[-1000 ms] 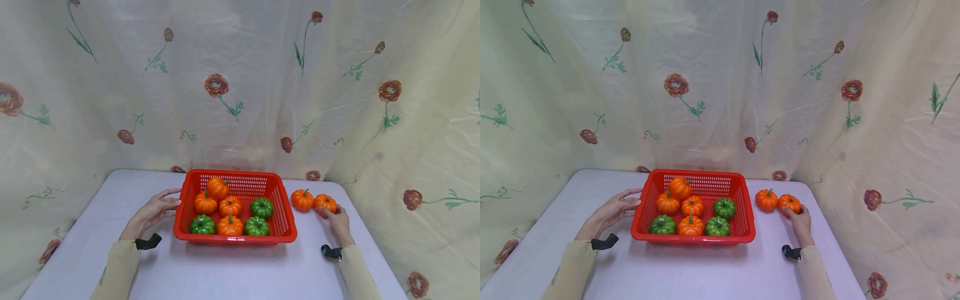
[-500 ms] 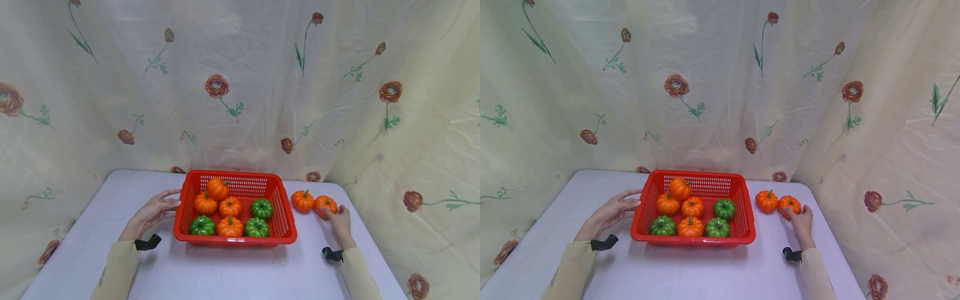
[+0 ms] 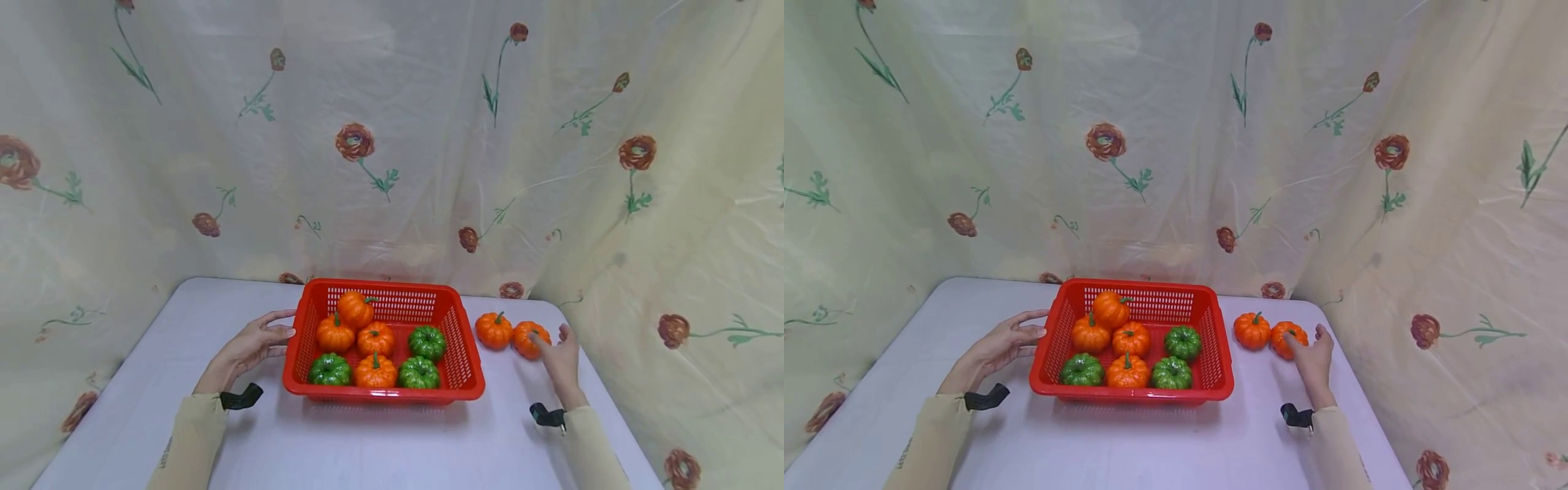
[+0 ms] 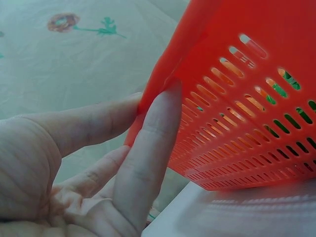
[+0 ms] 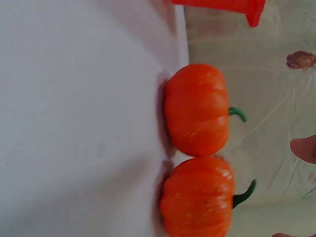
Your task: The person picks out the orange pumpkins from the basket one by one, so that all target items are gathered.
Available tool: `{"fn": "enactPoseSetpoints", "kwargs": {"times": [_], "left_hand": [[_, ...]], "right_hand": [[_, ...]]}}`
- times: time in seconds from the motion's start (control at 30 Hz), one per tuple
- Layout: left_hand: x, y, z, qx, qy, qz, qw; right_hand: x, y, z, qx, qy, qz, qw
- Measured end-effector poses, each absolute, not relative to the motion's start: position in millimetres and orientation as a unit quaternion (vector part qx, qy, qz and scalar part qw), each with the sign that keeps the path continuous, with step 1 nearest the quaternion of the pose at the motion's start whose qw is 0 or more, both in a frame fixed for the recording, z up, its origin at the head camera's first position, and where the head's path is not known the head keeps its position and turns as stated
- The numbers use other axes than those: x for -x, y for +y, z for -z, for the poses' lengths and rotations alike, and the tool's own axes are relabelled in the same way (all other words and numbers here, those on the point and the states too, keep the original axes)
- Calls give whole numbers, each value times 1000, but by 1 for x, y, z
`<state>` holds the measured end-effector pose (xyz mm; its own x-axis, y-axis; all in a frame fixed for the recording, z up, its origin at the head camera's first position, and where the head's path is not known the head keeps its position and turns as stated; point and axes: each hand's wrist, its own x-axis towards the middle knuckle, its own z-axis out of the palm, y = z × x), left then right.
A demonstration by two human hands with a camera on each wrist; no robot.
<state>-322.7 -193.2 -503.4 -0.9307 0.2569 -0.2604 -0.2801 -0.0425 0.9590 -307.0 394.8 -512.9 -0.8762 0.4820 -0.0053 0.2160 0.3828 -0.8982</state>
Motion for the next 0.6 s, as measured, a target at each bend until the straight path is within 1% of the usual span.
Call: {"fn": "enactPoseSetpoints", "kwargs": {"times": [0.13, 0.37, 0.6], "left_hand": [[324, -194, 505, 0, 664, -724, 186], [323, -194, 506, 0, 667, -722, 186], [323, -193, 504, 6, 667, -722, 186]], "right_hand": [[304, 385, 496, 188, -827, -516, 116], [299, 361, 461, 103, -853, -503, 90], [295, 329, 428, 27, -888, -460, 9]]}}
